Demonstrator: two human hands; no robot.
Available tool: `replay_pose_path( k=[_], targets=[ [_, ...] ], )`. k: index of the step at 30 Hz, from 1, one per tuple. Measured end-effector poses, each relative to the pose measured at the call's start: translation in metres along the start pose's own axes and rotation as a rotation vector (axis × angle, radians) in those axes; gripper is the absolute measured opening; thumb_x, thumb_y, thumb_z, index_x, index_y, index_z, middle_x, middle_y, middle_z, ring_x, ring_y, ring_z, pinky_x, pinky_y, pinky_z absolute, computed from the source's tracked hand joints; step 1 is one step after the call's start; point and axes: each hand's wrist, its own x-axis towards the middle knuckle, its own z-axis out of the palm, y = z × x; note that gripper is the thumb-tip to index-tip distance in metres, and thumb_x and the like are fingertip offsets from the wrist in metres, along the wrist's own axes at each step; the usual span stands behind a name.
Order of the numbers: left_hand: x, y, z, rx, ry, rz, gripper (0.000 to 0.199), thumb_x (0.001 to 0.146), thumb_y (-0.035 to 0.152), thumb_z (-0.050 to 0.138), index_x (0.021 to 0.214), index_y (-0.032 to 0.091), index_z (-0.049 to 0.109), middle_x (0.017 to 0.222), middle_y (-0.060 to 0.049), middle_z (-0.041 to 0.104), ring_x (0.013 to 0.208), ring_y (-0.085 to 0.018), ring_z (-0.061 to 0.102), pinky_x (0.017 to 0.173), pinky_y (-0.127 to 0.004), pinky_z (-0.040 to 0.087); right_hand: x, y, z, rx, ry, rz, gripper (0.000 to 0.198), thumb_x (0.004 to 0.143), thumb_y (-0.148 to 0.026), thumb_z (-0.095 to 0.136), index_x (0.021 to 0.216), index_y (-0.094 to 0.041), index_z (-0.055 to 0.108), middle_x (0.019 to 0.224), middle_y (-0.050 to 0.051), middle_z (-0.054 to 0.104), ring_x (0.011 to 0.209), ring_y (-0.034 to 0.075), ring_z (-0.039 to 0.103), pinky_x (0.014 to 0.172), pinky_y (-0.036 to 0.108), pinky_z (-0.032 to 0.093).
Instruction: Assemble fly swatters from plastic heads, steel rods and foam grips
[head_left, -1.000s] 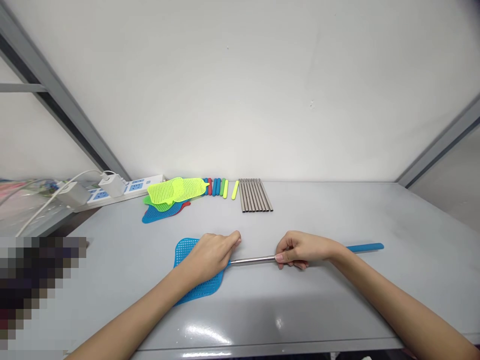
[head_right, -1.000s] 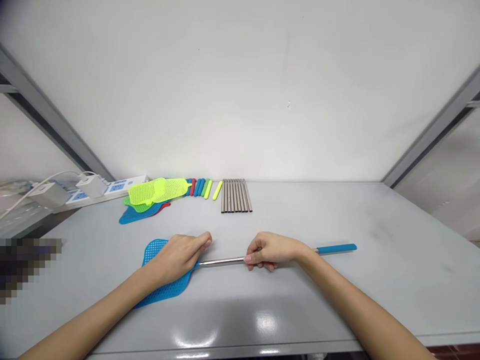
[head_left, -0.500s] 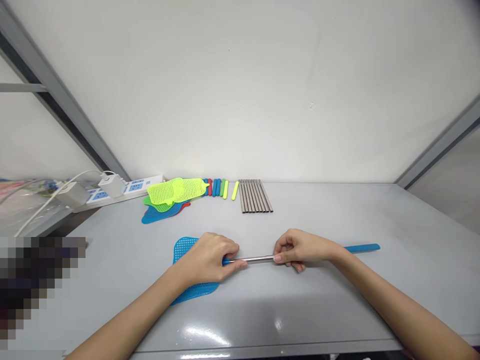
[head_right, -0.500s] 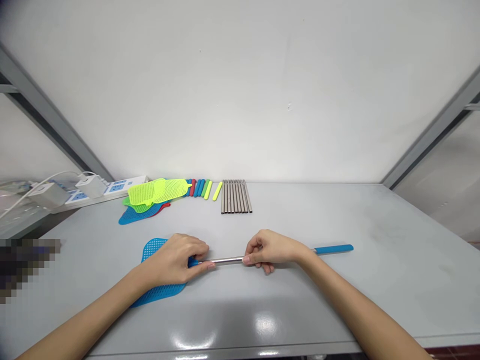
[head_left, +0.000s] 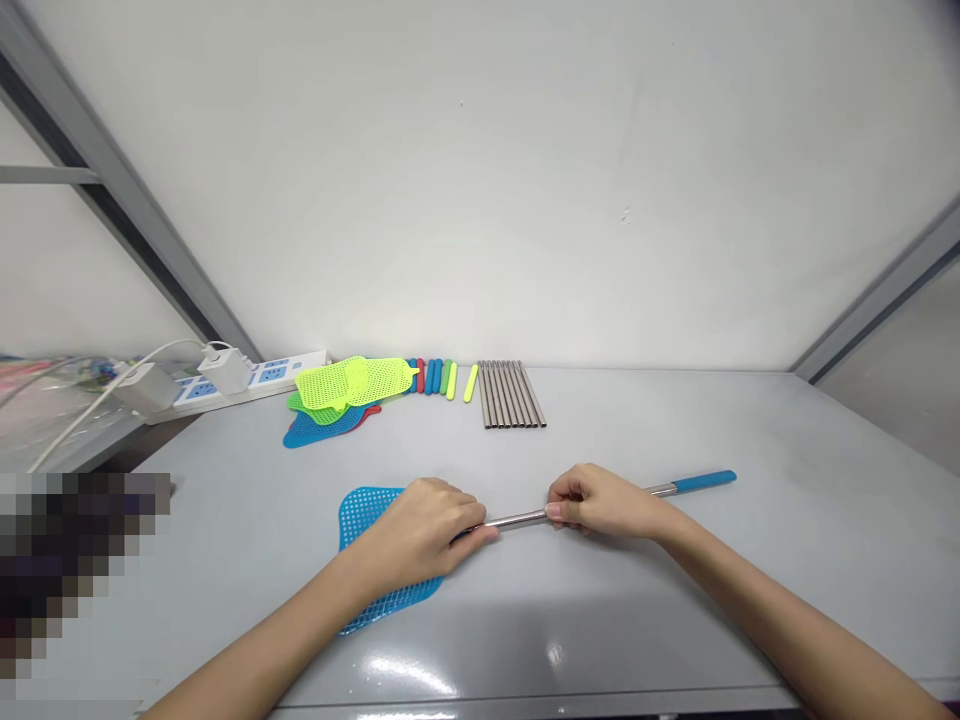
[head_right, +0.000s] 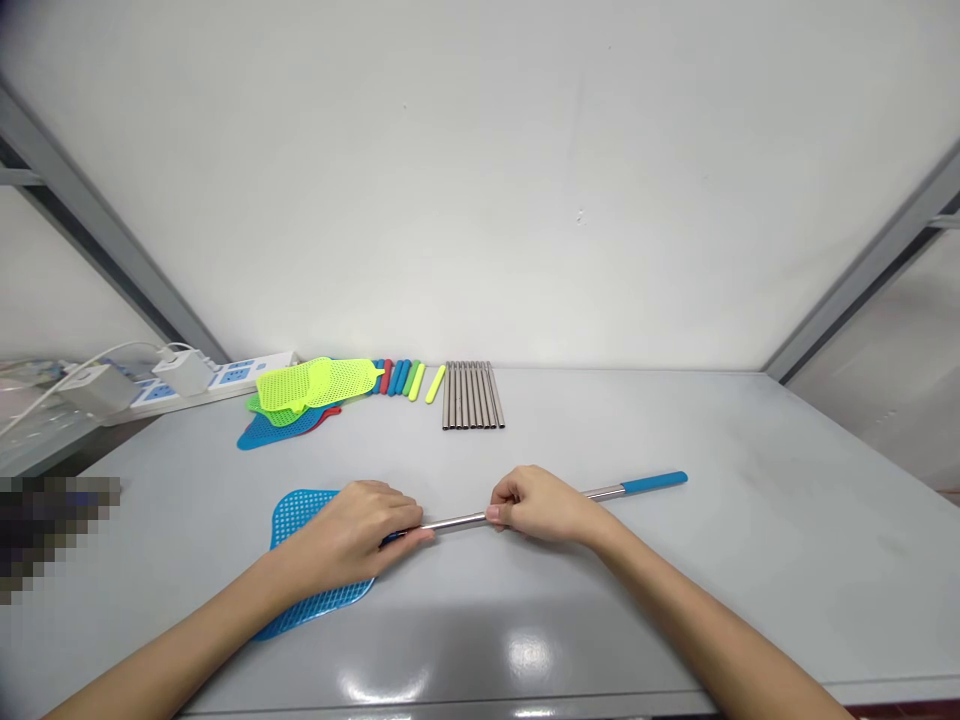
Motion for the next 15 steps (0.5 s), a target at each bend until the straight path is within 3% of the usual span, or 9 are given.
replay_pose_path(
  k=[7, 15],
  targets=[
    [-0.004, 0.001, 0.003, 0.021, 0.022, 0.06, 0.037, 0.088, 0.035, 0.03, 0.06, 0.016, 0.045, 0.054, 0.002, 0.051, 0.049, -0.009, 0.045, 0.05, -0.025, 0.024, -0.003, -0.005, 0.003, 0.074, -0.091, 0.031, 0.026, 0.078, -0.029, 0.041, 0.063, -0.012, 0.055, 0.052, -0.003, 0.039, 0.046, 0.006, 0.031, 0.044, 0.019, 0.024],
    [-0.006, 0.012, -0.001, 0.048, 0.078, 0.137, 0.034, 0.088, 0.031, 0.032, 0.06, 0.015, 0.044, 0.054, 0.002, 0.05, 0.049, -0.009, 0.045, 0.051, -0.025, 0.026, -0.005, -0.005, -0.001, 0.442, -0.388, 0.131, 0.024, 0.078, -0.026, 0.043, 0.06, -0.011, 0.05, 0.045, -0.006, 0.032, 0.039, 0.004, 0.021, 0.039, 0.019, 0.016]
  ],
)
